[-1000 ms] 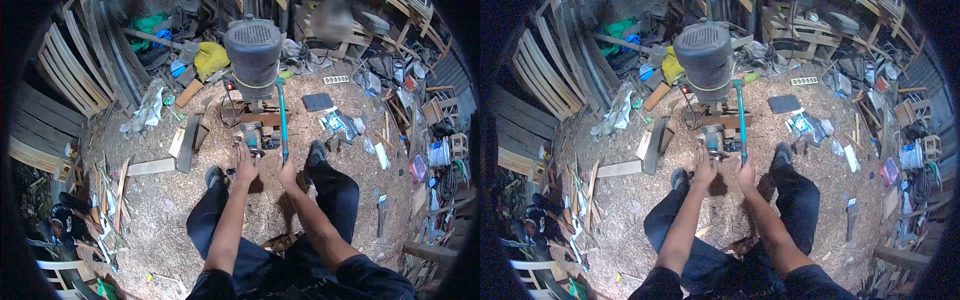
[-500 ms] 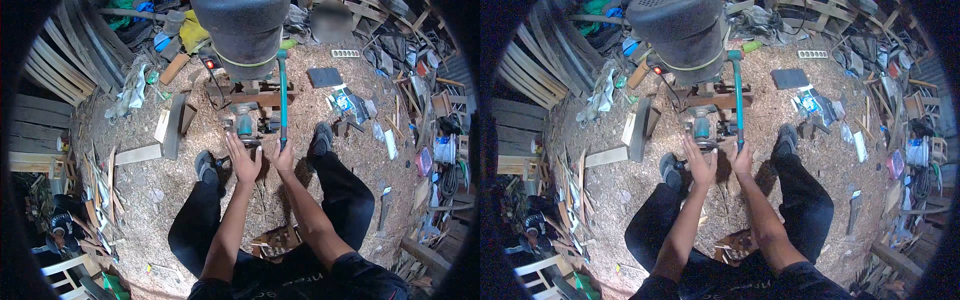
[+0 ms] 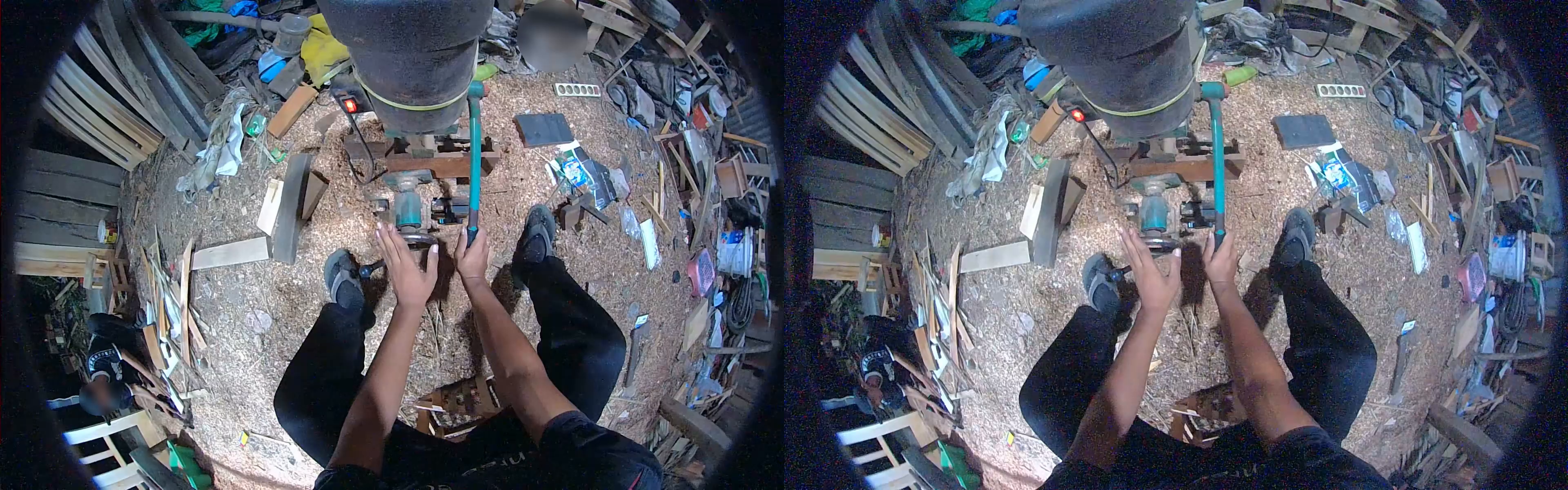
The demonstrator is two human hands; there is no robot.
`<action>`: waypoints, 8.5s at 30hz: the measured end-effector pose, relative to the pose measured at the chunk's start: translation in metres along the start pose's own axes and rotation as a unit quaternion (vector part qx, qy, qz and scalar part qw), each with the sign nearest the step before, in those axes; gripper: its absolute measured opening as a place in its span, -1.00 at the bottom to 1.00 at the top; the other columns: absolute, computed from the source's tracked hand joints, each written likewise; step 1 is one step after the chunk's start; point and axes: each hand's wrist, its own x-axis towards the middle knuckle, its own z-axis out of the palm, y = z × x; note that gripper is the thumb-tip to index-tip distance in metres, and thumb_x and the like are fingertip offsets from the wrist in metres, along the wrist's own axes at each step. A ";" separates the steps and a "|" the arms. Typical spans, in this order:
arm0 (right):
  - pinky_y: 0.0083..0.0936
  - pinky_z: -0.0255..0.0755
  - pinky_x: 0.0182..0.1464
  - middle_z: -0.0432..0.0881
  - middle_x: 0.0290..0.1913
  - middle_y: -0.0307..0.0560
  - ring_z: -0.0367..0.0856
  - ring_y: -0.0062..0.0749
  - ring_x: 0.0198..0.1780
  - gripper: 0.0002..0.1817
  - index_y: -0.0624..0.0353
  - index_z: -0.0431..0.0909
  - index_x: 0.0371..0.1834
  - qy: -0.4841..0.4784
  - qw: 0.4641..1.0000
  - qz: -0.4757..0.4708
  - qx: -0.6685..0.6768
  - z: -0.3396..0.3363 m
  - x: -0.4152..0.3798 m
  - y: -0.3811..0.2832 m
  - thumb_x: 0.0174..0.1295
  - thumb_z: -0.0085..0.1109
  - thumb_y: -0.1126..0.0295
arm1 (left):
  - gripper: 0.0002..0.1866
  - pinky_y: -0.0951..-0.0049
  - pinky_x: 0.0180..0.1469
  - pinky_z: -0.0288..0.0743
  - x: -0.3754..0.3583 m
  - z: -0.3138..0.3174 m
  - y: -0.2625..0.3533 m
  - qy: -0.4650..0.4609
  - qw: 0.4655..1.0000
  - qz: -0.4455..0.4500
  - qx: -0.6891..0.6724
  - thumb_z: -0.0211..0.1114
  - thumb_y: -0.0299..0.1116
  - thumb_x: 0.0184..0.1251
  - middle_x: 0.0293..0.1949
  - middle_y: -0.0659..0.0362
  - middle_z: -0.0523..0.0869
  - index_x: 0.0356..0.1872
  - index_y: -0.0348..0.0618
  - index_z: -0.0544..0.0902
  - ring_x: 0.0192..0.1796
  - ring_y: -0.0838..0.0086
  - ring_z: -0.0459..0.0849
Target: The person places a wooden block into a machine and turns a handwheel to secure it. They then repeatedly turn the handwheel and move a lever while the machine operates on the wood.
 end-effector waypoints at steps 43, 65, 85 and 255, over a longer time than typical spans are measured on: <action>-0.45 0.41 -0.13 0.56 -0.24 -0.01 0.54 -0.38 -0.23 -0.71 0.22 0.41 0.09 0.110 0.866 -0.378 0.308 -0.231 0.105 -0.333 0.52 -0.07 0.24 | -0.58 0.17 0.27 0.39 0.087 -0.221 0.160 0.052 0.975 0.125 -0.175 0.25 -0.33 0.32 0.11 -0.15 0.62 0.14 -0.34 0.55 0.17 0.00 0.59; -0.03 0.50 0.04 0.67 -0.19 0.36 0.63 0.26 -0.04 -0.70 0.11 0.58 0.11 0.090 0.963 -0.253 0.002 -0.209 0.327 -0.418 0.35 0.12 0.35 | -0.42 0.10 0.41 0.18 0.285 -0.221 0.225 0.247 0.918 0.256 -0.177 0.19 -0.08 0.42 0.26 -0.19 0.44 0.25 -0.36 0.41 0.33 -0.04 0.38; -0.11 0.55 -0.06 0.70 -0.27 0.32 0.69 0.16 -0.12 -0.68 0.21 0.71 -0.18 0.053 0.977 -0.206 -0.018 -0.113 0.352 -0.284 0.23 0.33 0.16 | -0.34 0.15 0.40 0.23 0.265 -0.196 0.169 0.224 0.925 0.227 -0.209 0.16 -0.01 0.47 0.25 -0.25 0.49 0.31 -0.43 0.41 0.33 -0.02 0.45; -0.28 0.32 0.34 0.48 0.22 0.42 0.49 -0.03 0.31 -0.36 0.56 0.24 0.36 -0.170 0.971 -0.142 0.094 -0.209 0.004 -0.186 0.25 0.04 0.39 | -0.61 0.11 0.25 0.39 0.080 -0.160 0.131 -0.049 0.982 -0.005 -0.184 0.24 -0.30 0.32 0.04 -0.20 0.66 0.11 -0.28 0.55 0.18 -0.03 0.59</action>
